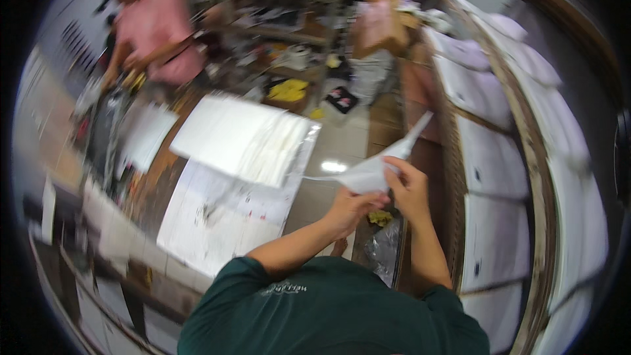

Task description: The person repeatedly picks up white sheets of paper from a workbench and places them onto a nearby metal shelving unit. They handle the sheets one at a time, moving them between the bench and the shelves in a repetitive cycle.

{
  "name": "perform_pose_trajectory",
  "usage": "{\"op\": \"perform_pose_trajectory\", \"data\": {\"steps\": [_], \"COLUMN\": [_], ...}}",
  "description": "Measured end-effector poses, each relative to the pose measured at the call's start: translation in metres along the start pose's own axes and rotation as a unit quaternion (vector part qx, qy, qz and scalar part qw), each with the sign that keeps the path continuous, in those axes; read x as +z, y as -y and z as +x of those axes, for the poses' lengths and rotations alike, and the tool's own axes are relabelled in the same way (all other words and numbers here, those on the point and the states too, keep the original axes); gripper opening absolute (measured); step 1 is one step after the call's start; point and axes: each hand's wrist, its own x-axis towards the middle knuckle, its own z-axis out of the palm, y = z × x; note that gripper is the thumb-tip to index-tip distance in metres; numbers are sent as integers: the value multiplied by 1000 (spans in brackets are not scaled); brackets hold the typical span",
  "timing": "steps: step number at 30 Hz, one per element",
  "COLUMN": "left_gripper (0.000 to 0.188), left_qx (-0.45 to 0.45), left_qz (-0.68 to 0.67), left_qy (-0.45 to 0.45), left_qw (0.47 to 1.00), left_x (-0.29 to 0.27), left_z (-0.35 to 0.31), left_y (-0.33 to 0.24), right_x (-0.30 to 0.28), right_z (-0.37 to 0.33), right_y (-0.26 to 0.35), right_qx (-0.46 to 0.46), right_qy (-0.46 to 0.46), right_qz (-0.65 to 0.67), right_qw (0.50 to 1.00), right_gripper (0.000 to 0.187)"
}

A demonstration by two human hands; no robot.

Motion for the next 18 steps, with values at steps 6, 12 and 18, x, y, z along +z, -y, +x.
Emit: {"op": "perform_pose_trajectory", "data": {"steps": [6,12,18], "left_gripper": [22,24,29], "left_qx": [-87,33,34], "left_qz": [49,28,-50], "left_qy": [-96,-444,-547], "left_qw": [990,895,835], "left_x": [-72,-163,-184], "left_z": [11,-21,-49], "left_y": [28,53,91], "right_x": [-54,-74,-54], "right_z": [52,111,171], "right_y": [-130,-215,-251], "right_qx": [82,128,146], "right_qy": [-77,-58,-54], "right_qz": [148,172,225], "right_qw": [983,975,962], "right_gripper": [38,38,47]}}
